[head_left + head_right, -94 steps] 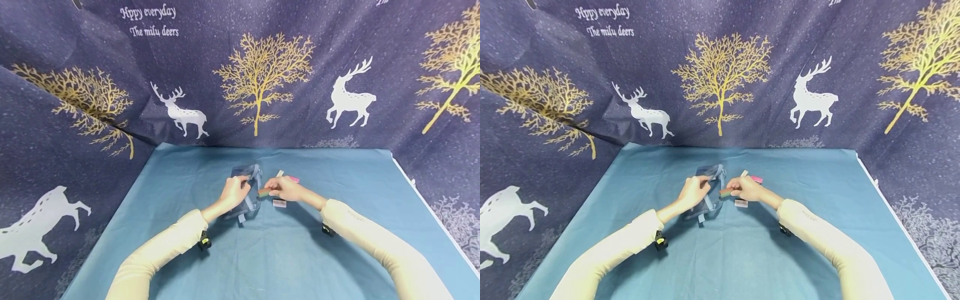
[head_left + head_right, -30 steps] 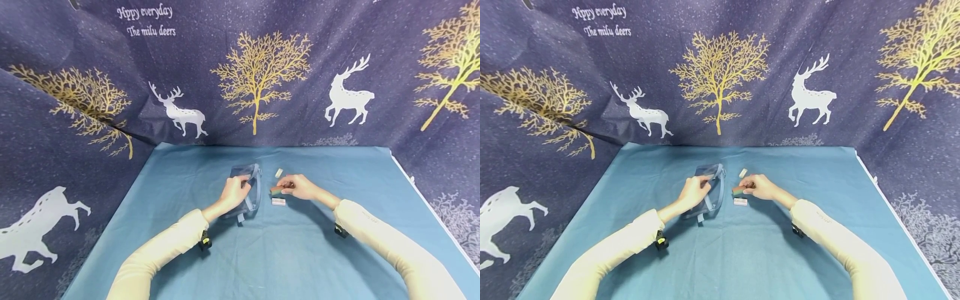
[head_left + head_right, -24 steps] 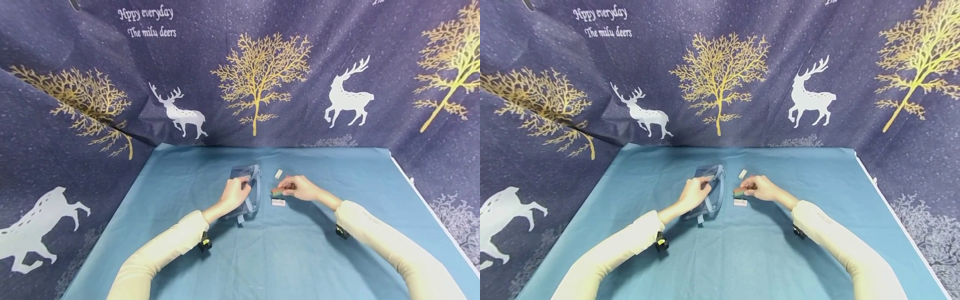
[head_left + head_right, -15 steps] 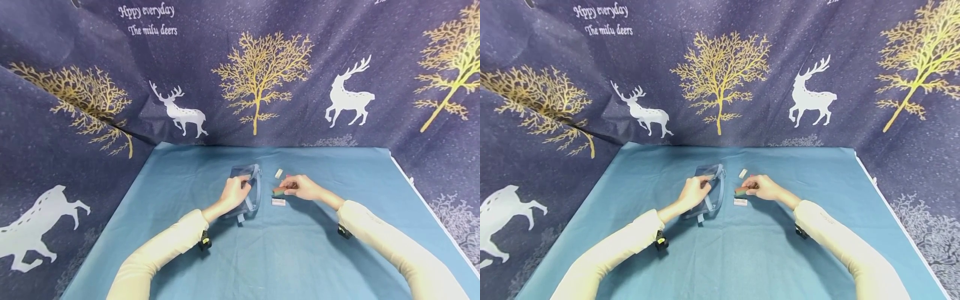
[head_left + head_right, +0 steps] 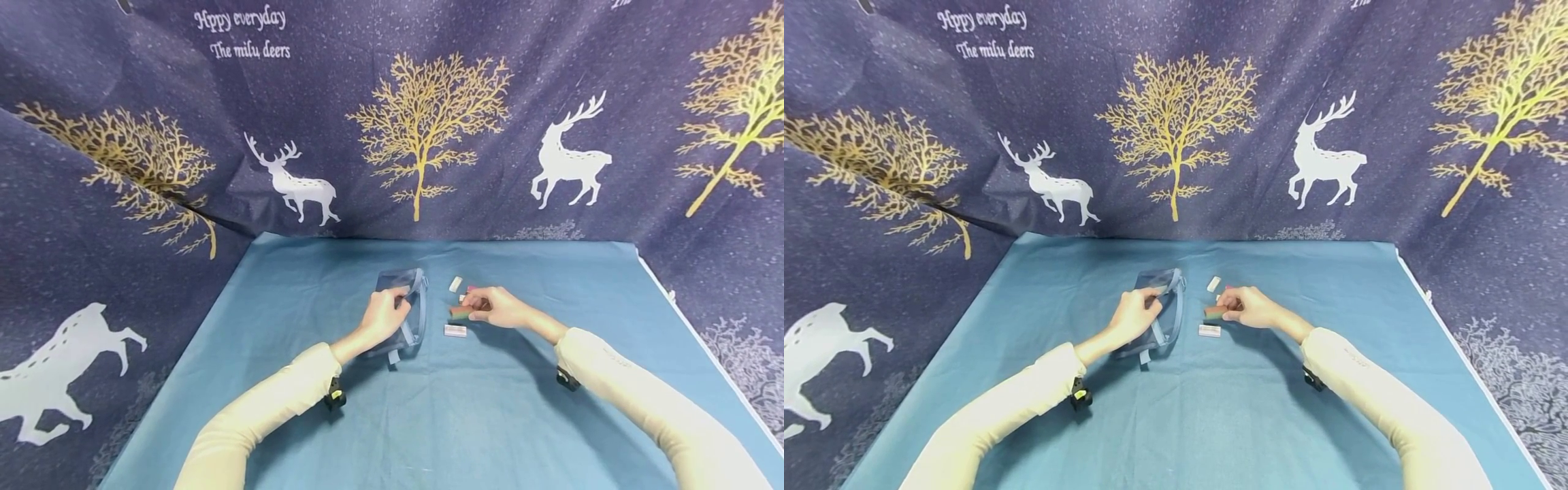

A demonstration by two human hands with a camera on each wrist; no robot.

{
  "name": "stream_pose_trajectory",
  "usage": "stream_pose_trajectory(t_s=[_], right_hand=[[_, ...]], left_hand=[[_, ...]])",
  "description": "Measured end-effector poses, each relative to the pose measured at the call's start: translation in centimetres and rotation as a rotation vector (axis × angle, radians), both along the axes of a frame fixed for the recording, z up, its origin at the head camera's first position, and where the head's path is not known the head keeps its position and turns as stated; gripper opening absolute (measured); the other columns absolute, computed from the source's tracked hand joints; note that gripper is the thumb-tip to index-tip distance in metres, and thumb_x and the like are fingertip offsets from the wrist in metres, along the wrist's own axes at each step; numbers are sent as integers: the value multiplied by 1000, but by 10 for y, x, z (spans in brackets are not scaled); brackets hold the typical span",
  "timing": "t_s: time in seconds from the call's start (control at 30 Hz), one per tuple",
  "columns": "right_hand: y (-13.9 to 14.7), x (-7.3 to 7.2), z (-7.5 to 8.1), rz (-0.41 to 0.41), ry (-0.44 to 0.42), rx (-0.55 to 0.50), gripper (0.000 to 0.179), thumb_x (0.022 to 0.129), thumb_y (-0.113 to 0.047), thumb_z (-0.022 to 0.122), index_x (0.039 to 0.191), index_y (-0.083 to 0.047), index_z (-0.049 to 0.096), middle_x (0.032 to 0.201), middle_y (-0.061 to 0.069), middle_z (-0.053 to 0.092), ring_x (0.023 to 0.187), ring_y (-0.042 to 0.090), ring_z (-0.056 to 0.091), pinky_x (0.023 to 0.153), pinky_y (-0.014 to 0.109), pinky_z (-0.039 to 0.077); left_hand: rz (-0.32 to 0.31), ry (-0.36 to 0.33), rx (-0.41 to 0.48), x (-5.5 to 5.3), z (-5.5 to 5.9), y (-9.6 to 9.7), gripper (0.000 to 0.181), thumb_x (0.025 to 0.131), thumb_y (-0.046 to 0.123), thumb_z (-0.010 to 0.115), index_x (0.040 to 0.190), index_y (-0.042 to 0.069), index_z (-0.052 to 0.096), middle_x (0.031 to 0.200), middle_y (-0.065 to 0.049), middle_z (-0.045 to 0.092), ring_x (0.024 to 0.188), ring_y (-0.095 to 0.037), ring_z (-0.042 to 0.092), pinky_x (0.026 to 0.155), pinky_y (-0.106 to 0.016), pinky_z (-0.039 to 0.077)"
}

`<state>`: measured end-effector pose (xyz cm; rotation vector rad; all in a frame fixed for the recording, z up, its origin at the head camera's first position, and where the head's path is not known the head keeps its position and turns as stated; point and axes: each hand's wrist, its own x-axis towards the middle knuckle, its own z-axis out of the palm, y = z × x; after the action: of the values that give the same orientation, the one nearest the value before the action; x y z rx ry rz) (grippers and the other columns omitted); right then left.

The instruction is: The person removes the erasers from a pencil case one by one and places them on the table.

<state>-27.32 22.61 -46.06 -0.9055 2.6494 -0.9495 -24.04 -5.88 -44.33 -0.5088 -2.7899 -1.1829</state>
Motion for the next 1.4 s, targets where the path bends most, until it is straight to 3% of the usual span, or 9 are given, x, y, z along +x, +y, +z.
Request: stream_pose_trajectory(t_s=[0.37, 0.87, 1.17, 1.4], right_hand=[[6, 1, 1, -13, 2, 11, 19, 80, -14, 66, 99, -15, 64, 89, -1, 66, 76, 7, 61, 68, 21, 51], [15, 2, 0, 5, 32, 59, 23, 72, -10, 66, 93, -15, 59, 84, -2, 60, 70, 5, 55, 63, 22, 49], [21, 3, 1, 22, -8, 81, 24, 71, -8, 65, 93, -15, 59, 85, -2, 59, 70, 7, 54, 63, 23, 48], [25, 7, 3, 71, -86, 120, 24, 73, -8, 64, 94, -17, 58, 81, -2, 56, 68, 10, 49, 62, 24, 43]], left_hand=[[-20, -15, 6, 1, -3, -1, 39, 88, 12, 46, 123, 4, 57, 47, 0, 49, 31, -7, 26, 36, -20, 28], [0, 24, -13, 0, -4, 2, 37, 86, 12, 48, 119, 2, 60, 59, -1, 57, 30, -5, 26, 36, -20, 29], [11, 0, -10, 2, -2, 2, 37, 86, 12, 49, 119, 1, 60, 51, -2, 53, 28, -4, 23, 36, -20, 27], [-9, -16, 0, 3, -6, 1, 37, 86, 12, 47, 119, 1, 60, 49, 0, 52, 29, -5, 23, 33, -18, 24]])
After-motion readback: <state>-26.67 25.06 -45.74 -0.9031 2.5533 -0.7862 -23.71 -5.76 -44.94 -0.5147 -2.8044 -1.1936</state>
